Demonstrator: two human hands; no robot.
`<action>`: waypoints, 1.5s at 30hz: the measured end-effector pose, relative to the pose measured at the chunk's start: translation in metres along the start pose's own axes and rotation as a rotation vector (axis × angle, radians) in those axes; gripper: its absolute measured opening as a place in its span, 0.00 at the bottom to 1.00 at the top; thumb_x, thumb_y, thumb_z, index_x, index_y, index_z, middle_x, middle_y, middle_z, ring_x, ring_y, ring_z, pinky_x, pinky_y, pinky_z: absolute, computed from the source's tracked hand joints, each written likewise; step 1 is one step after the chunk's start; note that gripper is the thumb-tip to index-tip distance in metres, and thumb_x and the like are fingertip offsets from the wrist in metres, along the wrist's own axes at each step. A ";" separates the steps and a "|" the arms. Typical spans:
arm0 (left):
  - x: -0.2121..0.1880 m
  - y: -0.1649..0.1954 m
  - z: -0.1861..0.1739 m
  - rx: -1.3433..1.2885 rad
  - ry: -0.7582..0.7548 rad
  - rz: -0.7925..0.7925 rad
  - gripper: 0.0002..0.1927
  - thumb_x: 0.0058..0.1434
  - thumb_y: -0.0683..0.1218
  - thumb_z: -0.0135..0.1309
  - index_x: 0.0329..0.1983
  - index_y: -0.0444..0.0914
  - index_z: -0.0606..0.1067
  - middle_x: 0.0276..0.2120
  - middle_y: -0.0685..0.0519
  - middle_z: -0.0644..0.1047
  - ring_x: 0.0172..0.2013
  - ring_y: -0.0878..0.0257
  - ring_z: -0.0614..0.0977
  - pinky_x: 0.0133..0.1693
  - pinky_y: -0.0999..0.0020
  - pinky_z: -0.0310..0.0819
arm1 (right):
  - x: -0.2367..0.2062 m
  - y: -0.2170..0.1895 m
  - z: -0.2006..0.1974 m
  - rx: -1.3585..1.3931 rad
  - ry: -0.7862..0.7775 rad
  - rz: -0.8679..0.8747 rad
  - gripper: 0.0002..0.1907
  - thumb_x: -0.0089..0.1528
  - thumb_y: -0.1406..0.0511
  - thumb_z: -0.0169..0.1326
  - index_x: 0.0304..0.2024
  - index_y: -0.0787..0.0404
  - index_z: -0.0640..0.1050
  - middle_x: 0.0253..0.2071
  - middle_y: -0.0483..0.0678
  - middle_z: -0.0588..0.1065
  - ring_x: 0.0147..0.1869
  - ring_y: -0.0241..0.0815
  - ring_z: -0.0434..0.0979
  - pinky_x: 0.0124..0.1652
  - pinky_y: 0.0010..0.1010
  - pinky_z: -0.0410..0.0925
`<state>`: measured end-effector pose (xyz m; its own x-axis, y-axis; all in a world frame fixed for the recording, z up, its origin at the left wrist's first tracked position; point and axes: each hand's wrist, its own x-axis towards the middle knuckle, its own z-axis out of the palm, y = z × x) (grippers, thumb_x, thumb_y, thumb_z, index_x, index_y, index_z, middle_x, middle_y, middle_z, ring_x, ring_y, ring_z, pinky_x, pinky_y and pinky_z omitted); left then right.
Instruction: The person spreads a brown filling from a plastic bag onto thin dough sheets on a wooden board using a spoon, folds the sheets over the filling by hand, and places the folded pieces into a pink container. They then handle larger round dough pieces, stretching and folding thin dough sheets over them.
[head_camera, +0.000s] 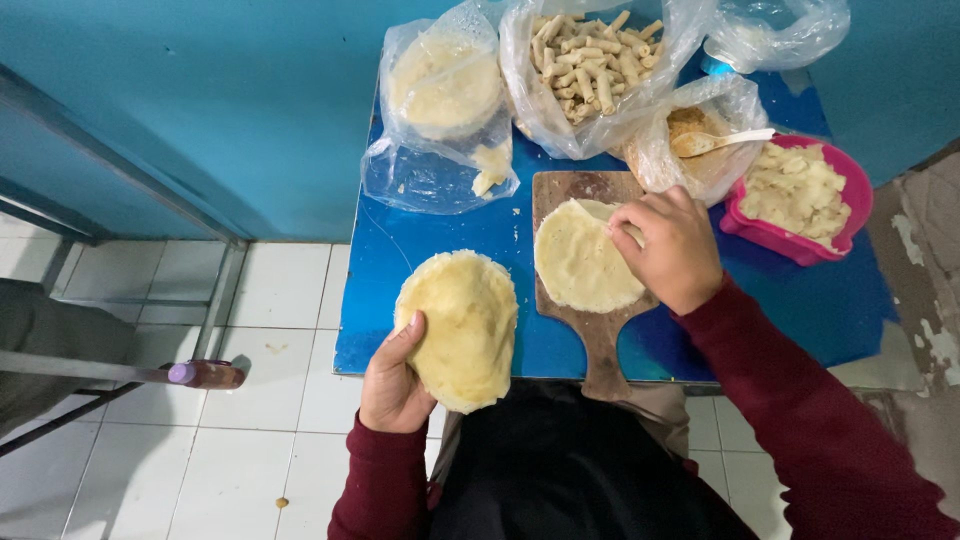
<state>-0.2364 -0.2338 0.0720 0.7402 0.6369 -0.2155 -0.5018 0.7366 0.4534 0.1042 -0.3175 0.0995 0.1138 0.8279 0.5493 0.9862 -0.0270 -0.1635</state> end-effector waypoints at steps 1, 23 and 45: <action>0.000 0.000 0.000 -0.004 -0.009 0.000 0.31 0.69 0.51 0.48 0.71 0.32 0.60 0.63 0.39 0.72 0.60 0.49 0.76 0.59 0.51 0.73 | 0.000 0.001 0.001 0.028 0.016 0.037 0.03 0.61 0.65 0.62 0.35 0.56 0.80 0.35 0.46 0.78 0.45 0.53 0.74 0.45 0.44 0.67; 0.004 -0.007 0.005 -0.037 -0.054 -0.017 0.31 0.70 0.51 0.48 0.72 0.33 0.59 0.64 0.40 0.71 0.62 0.48 0.75 0.60 0.51 0.72 | -0.001 0.025 0.027 0.222 0.046 0.271 0.05 0.66 0.67 0.57 0.40 0.62 0.77 0.35 0.54 0.78 0.37 0.55 0.80 0.37 0.43 0.70; 0.026 -0.082 0.056 -0.227 -0.247 0.129 0.30 0.78 0.53 0.35 0.76 0.32 0.55 0.68 0.44 0.68 0.67 0.53 0.71 0.67 0.58 0.64 | -0.031 -0.124 -0.049 0.594 -0.148 -0.032 0.07 0.56 0.69 0.64 0.36 0.60 0.79 0.36 0.47 0.77 0.39 0.47 0.77 0.39 0.33 0.70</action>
<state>-0.1510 -0.2908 0.0781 0.7364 0.6740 0.0586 -0.6640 0.7034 0.2538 -0.0162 -0.3677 0.1429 0.0248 0.8934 0.4486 0.7483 0.2810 -0.6009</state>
